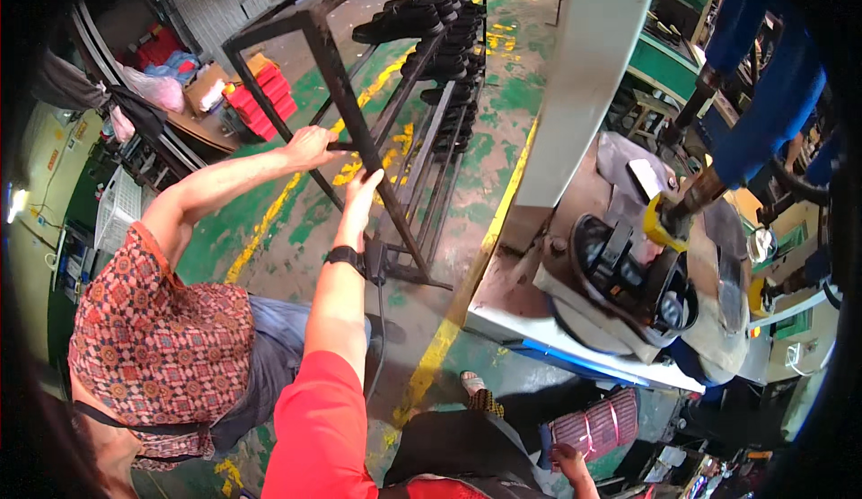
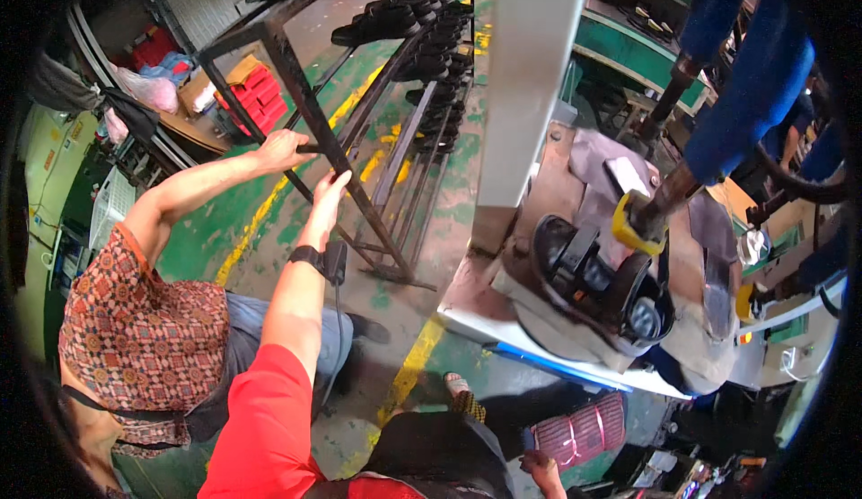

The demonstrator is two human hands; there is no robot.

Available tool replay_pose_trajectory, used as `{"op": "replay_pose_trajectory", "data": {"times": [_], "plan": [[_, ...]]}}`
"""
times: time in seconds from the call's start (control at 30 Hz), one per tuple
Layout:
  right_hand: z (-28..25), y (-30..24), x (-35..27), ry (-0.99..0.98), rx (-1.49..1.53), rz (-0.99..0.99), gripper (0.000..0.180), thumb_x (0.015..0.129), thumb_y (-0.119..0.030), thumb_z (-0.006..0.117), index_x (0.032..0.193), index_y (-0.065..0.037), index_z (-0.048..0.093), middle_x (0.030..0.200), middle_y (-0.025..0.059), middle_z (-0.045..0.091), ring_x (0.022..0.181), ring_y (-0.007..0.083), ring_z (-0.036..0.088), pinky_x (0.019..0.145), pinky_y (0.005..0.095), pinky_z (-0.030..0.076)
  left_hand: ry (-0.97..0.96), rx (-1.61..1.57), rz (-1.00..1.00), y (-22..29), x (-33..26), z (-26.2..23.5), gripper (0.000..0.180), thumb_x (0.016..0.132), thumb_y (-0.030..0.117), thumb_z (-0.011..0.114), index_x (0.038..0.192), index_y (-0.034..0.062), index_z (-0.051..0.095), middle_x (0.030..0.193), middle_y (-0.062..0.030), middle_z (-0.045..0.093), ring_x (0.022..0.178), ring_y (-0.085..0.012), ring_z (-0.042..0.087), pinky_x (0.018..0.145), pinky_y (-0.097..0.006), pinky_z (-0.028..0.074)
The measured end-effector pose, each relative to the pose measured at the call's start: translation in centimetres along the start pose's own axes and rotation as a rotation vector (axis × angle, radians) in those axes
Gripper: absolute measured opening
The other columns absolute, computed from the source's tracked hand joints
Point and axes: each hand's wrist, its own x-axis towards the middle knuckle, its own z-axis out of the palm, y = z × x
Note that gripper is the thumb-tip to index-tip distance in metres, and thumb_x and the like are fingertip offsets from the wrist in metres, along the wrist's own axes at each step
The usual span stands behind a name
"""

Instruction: Apply adhesive or sealant to the edge of a shoe using a small brush.

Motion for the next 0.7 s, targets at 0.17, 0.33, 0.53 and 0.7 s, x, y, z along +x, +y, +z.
{"op": "replay_pose_trajectory", "data": {"times": [0.17,0.33,0.53,0.7], "plan": [[3.1,-1.4,-2.7,-0.047,0.063,0.037,0.028,0.086,-0.014,0.059,0.110,0.000,0.061,0.088,0.0097,0.069,0.079,0.0133,0.065,0.068,0.0260,0.051,0.019,0.708,0.149,1.5,0.3,1.0,0.041,0.081,0.036,0.065,0.103,0.0010,0.063,0.090,-0.0154,0.068,0.086,-0.0245,0.065,0.077,-0.036,0.047],[5.4,-1.1,-6.8,0.002,0.024,0.020,0.028,0.088,-0.017,0.060,0.110,0.000,0.061,0.089,0.0097,0.069,0.082,0.0133,0.064,0.073,0.0266,0.050,0.023,0.572,0.269,0.5,0.5,0.5,0.038,0.079,0.037,0.065,0.095,0.0032,0.063,0.084,-0.0174,0.066,0.082,-0.0307,0.065,0.070,-0.040,0.048],[10.1,1.1,-7.8,0.038,0.252,0.248,0.025,0.086,-0.013,0.061,0.107,0.000,0.063,0.090,0.0082,0.068,0.083,0.0110,0.062,0.074,0.0257,0.050,-0.001,0.546,0.276,0.2,-2.3,0.4,0.038,0.081,0.037,0.066,0.093,0.0017,0.064,0.081,-0.0140,0.067,0.076,-0.0221,0.064,0.070,-0.035,0.047],[14.3,-2.0,-0.7,0.044,0.136,0.018,0.027,0.089,-0.018,0.056,0.111,-0.002,0.060,0.091,0.0051,0.067,0.079,0.0120,0.062,0.066,0.0253,0.048,-0.088,0.564,0.292,-1.9,-3.8,-2.9,0.038,0.078,0.036,0.068,0.094,0.0029,0.062,0.075,-0.0149,0.064,0.071,-0.0270,0.063,0.064,-0.040,0.046]]}}
